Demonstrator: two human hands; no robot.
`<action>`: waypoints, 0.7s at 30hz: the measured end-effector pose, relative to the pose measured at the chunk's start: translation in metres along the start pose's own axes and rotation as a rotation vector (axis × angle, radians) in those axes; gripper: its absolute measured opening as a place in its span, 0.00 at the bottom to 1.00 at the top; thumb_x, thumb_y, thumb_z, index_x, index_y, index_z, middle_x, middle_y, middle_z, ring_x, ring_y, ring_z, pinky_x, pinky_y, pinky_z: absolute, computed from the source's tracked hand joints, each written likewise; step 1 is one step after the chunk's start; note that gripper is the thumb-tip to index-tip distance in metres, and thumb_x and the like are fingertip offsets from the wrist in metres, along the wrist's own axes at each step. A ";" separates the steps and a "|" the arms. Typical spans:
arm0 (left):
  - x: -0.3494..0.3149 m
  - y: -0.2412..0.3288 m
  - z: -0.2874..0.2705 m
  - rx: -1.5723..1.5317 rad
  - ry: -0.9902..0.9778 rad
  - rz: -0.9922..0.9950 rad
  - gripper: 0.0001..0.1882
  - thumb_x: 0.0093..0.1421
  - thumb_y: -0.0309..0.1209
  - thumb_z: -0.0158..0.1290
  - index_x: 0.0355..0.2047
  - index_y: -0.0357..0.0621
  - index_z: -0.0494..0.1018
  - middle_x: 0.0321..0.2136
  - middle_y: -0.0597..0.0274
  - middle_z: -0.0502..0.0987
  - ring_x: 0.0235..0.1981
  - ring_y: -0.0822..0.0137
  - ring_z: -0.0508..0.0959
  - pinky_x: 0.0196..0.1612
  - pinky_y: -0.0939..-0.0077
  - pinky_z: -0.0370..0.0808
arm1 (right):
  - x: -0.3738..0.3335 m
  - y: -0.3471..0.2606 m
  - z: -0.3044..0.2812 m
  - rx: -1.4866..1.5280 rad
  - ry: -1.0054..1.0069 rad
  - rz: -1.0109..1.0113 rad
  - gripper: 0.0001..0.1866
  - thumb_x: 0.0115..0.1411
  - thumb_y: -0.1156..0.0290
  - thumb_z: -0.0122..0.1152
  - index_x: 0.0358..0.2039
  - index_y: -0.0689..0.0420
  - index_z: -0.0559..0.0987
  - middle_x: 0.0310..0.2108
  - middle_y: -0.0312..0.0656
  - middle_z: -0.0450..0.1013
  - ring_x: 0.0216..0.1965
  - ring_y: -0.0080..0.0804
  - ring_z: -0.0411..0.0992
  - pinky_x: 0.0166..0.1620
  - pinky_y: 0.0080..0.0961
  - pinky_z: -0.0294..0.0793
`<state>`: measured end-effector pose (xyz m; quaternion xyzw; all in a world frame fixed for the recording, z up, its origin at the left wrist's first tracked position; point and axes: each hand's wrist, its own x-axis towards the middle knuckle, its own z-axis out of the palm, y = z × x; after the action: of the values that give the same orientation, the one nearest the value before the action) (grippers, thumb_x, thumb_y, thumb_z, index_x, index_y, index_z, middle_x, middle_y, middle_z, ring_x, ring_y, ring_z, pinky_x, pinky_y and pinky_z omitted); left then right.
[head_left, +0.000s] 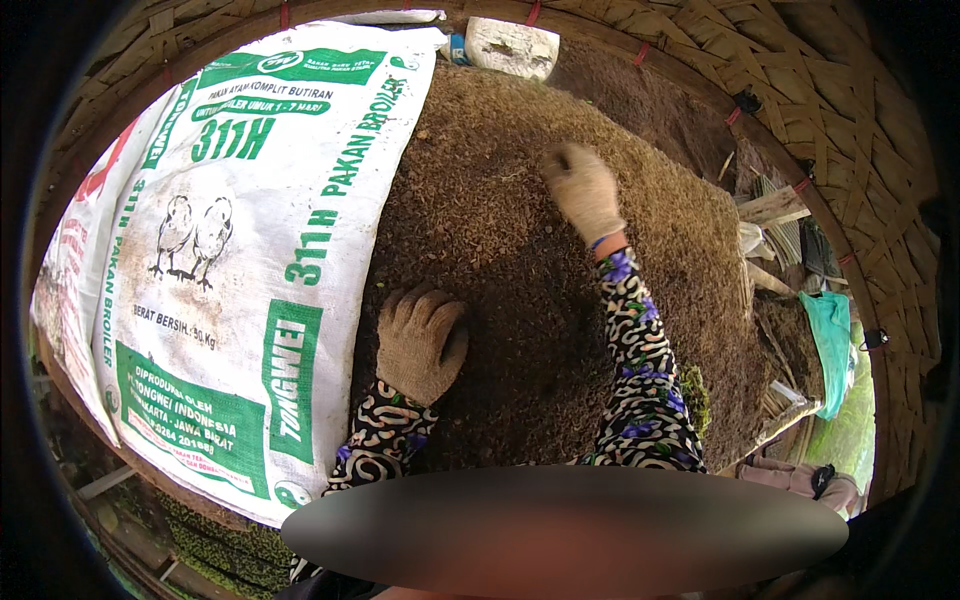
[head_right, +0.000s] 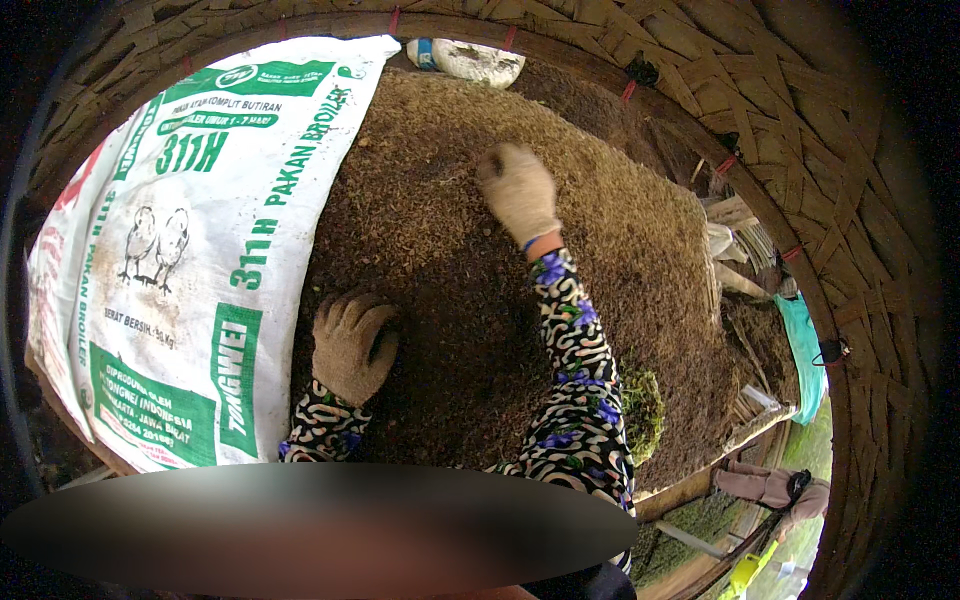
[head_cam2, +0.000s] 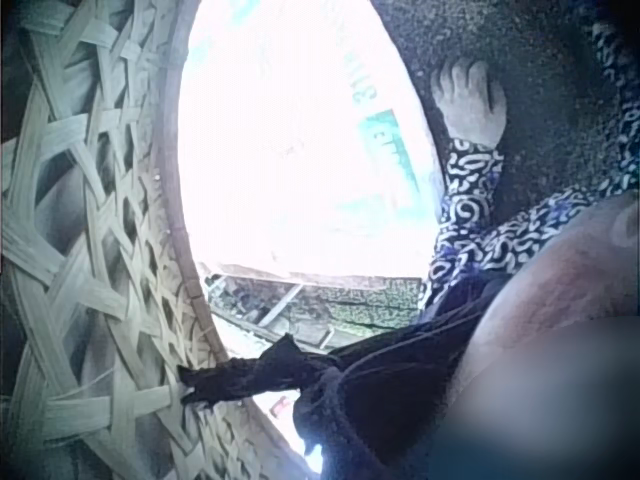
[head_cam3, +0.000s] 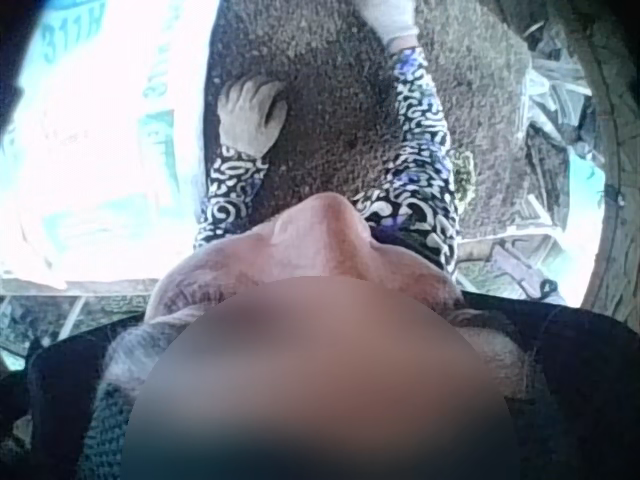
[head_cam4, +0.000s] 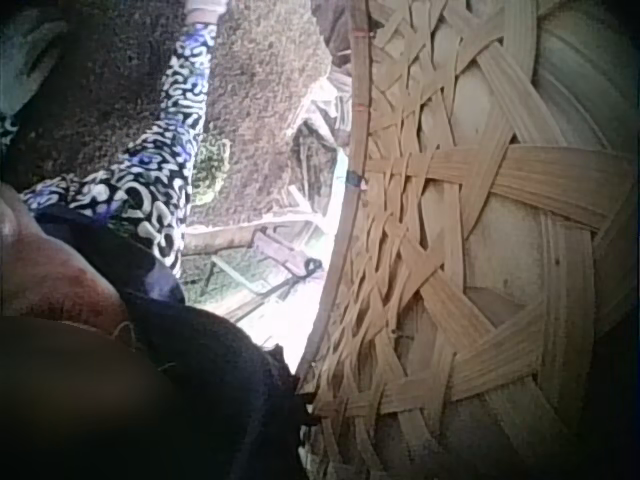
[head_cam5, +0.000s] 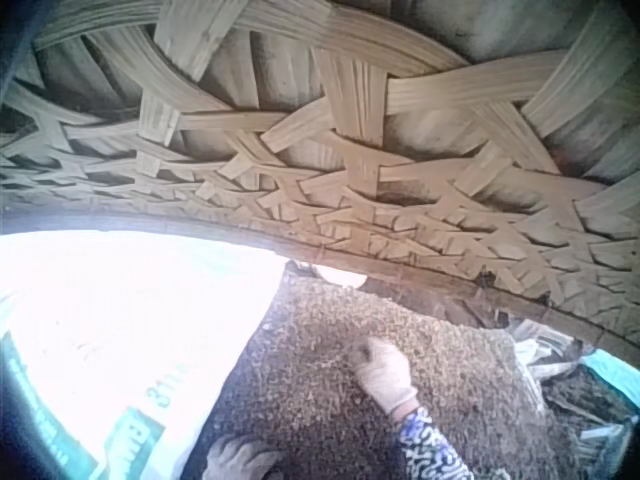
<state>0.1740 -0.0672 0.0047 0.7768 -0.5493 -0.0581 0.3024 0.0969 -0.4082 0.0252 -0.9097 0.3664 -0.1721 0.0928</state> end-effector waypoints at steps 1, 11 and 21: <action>0.000 0.000 0.000 0.012 -0.028 -0.016 0.23 0.59 0.37 0.61 0.55 0.49 0.79 0.56 0.53 0.77 0.61 0.46 0.73 0.70 0.41 0.62 | 0.006 0.020 -0.002 -0.020 0.057 0.064 0.10 0.69 0.64 0.62 0.46 0.55 0.84 0.45 0.48 0.82 0.46 0.45 0.82 0.50 0.40 0.83; 0.001 0.001 0.002 -0.014 -0.013 -0.018 0.21 0.61 0.36 0.60 0.54 0.48 0.80 0.54 0.55 0.77 0.61 0.47 0.73 0.70 0.41 0.62 | -0.010 0.039 0.014 -0.160 -0.201 0.221 0.21 0.70 0.55 0.60 0.57 0.53 0.81 0.57 0.55 0.76 0.59 0.56 0.75 0.61 0.50 0.77; 0.000 -0.002 0.005 0.023 -0.030 -0.023 0.20 0.61 0.36 0.59 0.53 0.47 0.79 0.55 0.53 0.77 0.63 0.48 0.72 0.71 0.41 0.62 | -0.032 0.059 0.004 -0.092 0.030 0.316 0.19 0.70 0.57 0.60 0.55 0.55 0.82 0.49 0.54 0.81 0.50 0.53 0.80 0.53 0.46 0.81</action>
<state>0.1733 -0.0686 -0.0007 0.7856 -0.5454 -0.0666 0.2844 0.0395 -0.4276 -0.0036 -0.8413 0.5140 -0.1518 0.0713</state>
